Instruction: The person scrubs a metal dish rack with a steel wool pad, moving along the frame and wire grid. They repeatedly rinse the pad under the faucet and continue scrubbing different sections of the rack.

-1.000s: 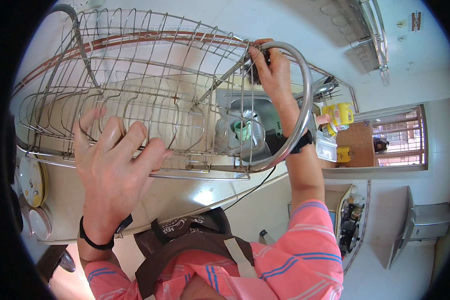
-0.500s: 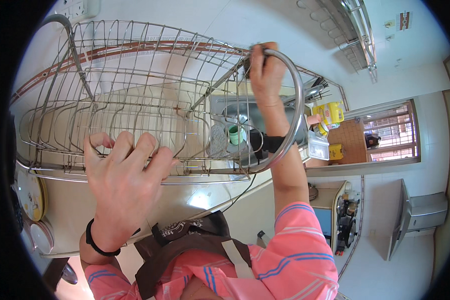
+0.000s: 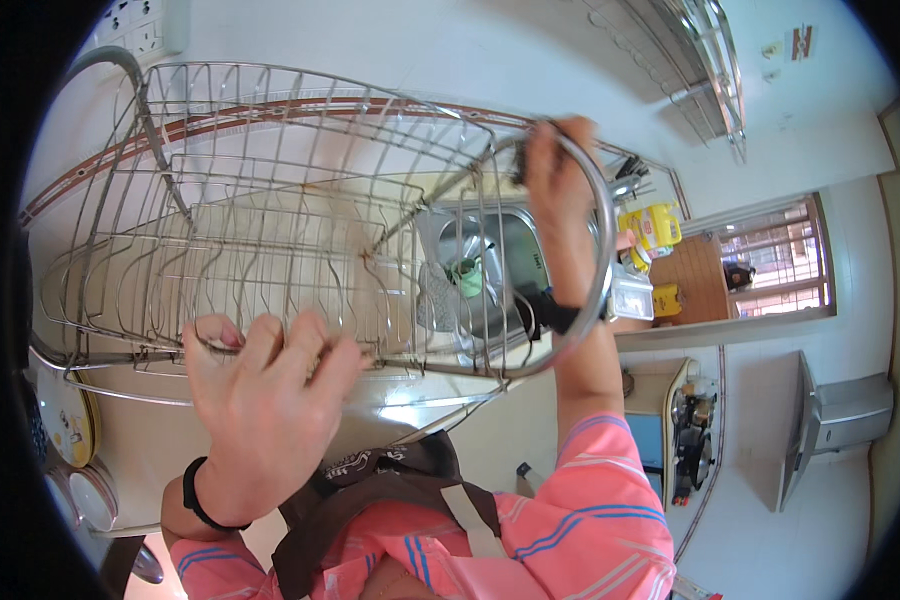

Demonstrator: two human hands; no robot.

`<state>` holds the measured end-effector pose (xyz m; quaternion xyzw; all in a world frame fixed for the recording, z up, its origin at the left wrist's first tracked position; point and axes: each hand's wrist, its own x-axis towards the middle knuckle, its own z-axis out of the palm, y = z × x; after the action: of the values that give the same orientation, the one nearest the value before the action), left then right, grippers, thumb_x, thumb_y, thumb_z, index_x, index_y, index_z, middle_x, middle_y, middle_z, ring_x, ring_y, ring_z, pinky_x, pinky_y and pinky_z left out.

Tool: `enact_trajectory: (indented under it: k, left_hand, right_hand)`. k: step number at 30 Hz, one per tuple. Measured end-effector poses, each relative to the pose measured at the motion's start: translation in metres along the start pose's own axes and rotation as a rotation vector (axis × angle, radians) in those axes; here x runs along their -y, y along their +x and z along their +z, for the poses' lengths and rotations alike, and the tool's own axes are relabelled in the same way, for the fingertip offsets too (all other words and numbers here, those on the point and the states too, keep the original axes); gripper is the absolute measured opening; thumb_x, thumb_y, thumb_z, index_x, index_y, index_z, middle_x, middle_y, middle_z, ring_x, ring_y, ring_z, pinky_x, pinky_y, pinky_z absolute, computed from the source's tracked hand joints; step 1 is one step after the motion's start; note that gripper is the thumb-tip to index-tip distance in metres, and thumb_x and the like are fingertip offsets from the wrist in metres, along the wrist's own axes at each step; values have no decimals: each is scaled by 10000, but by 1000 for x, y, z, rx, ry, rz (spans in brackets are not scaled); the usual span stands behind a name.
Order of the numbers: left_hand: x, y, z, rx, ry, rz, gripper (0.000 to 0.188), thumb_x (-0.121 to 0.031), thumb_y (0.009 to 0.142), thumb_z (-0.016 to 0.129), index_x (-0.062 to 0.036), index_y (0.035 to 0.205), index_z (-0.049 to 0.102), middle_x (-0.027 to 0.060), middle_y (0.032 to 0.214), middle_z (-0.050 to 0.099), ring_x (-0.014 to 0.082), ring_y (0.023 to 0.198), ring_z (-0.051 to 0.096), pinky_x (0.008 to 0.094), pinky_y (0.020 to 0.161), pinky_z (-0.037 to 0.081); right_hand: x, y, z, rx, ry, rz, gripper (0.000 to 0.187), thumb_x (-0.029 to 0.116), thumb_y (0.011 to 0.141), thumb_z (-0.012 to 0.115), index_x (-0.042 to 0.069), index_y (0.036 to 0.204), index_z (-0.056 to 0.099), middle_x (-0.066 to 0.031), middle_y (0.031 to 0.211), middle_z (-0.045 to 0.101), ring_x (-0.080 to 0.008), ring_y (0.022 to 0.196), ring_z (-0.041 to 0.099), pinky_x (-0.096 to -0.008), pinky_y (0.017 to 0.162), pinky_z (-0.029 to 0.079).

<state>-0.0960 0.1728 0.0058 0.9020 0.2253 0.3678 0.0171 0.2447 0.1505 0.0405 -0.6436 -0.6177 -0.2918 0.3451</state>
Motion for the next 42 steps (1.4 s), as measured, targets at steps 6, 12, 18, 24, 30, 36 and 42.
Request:
enact_trajectory:
  k: [6,12,18,24,30,36,42]
  left_hand:
    - [-2,1,1,29,-18,-15,160,-83,772,713,-125,709,572,-15,800,473,145,688,458,433,702,340]
    - [1,2,-4,34,2,-10,158,-93,763,727,-144,713,586,-34,832,485,151,681,448,447,708,347]
    - [3,4,-10,73,13,15,163,-125,718,748,-166,715,590,-53,832,498,142,684,463,434,722,355]
    - [6,11,-10,78,47,11,162,-183,692,756,-192,750,606,-59,835,507,138,701,479,427,749,357]
    - [5,8,-8,57,46,13,149,-156,707,740,-184,749,600,-56,830,511,142,708,480,432,743,362]
    - [8,6,0,-3,37,28,166,-89,708,715,-166,732,569,-41,814,499,146,698,471,433,713,379]
    - [14,0,3,-23,31,54,167,-63,733,698,-144,729,552,-24,781,479,138,685,464,421,718,384]
  right_hand:
    - [-15,-10,-2,55,25,73,127,146,1032,596,23,1000,607,-106,807,590,-193,695,554,-329,644,472]
    - [-8,2,-44,83,42,-229,114,106,979,674,19,1052,661,-159,839,671,-260,671,620,-352,608,508]
    - [-27,-14,-18,152,89,-85,90,89,983,637,19,1035,655,-144,819,633,-280,701,599,-363,659,496]
    - [-64,-45,-24,267,47,231,145,154,1050,568,18,1032,615,-155,801,617,-247,692,579,-346,664,465]
    - [-20,13,-98,52,494,596,271,305,1109,512,70,1118,647,11,882,609,-54,797,554,-211,708,467]
    - [45,57,-142,569,510,686,399,310,1122,459,34,1337,650,-10,865,610,-57,813,588,-210,707,480]
    - [90,61,-129,798,329,843,406,209,1096,488,58,1462,578,-27,870,662,-57,788,608,-206,722,498]
